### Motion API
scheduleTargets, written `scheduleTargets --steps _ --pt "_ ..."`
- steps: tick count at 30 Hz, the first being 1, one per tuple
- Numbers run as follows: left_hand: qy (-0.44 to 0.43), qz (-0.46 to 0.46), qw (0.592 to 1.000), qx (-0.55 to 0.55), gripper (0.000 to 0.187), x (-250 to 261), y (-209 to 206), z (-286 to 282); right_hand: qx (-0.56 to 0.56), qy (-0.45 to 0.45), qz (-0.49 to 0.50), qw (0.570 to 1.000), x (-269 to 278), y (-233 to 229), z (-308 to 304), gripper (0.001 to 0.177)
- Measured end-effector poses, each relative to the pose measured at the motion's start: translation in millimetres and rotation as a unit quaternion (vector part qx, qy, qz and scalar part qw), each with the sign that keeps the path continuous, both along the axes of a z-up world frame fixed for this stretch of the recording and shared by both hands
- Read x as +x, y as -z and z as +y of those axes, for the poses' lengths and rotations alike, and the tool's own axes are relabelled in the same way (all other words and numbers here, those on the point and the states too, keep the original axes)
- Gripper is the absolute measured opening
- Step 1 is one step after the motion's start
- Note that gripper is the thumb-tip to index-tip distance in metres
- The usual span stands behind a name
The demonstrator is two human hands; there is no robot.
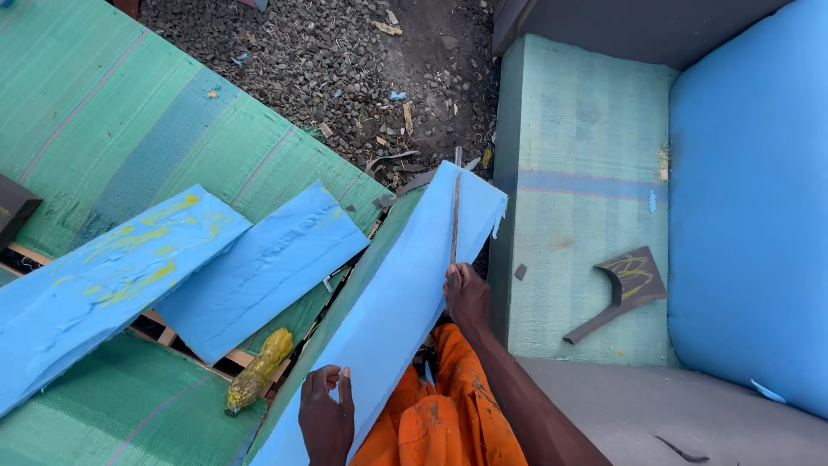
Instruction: The person uses a long, thin metal blade to cut a large piece of light blue foam into strips. They then cut a smaller piece of dark grey foam on a wooden frame.
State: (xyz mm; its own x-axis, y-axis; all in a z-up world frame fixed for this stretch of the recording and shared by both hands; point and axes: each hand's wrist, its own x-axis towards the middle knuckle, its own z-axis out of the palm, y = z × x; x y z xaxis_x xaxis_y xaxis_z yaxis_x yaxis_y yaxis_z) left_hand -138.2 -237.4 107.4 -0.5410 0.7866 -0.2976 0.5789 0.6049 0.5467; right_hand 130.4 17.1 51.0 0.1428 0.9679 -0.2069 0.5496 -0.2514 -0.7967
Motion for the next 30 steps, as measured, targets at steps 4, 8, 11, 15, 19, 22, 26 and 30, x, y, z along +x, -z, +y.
scheduleTargets --steps 4,8,11,15,19,22,26,30 --pt "0.003 -0.016 1.0 -0.004 0.024 14 -4 12 -0.013 0.009 0.042 0.999 4 -7 29 0.043" --pt "0.016 -0.024 0.999 0.028 0.024 24 -7 29 0.008 -0.013 0.1 0.995 10 2 35 0.042" --pt "0.003 -0.029 0.998 0.046 0.025 36 -20 72 -0.077 -0.007 0.091 0.993 4 -29 -11 0.052" --pt "0.036 -0.044 0.994 0.092 0.025 50 -26 113 -0.049 -0.041 0.106 0.992 10 -6 -14 0.039" --pt "0.091 -0.001 0.986 0.138 0.017 67 -30 172 0.036 -0.069 0.159 0.984 16 12 36 0.04" --pt "0.102 -0.008 0.983 0.151 0.015 76 -41 219 0.01 -0.096 0.157 0.983 21 9 -34 0.051" --pt "0.122 -0.006 0.979 0.166 0.016 88 -10 288 -0.055 -0.067 0.168 0.982 26 -5 -70 0.038" --pt "0.145 -0.016 0.971 0.189 0.01 100 33 362 0.048 -0.1 0.123 0.986 40 29 20 0.037"
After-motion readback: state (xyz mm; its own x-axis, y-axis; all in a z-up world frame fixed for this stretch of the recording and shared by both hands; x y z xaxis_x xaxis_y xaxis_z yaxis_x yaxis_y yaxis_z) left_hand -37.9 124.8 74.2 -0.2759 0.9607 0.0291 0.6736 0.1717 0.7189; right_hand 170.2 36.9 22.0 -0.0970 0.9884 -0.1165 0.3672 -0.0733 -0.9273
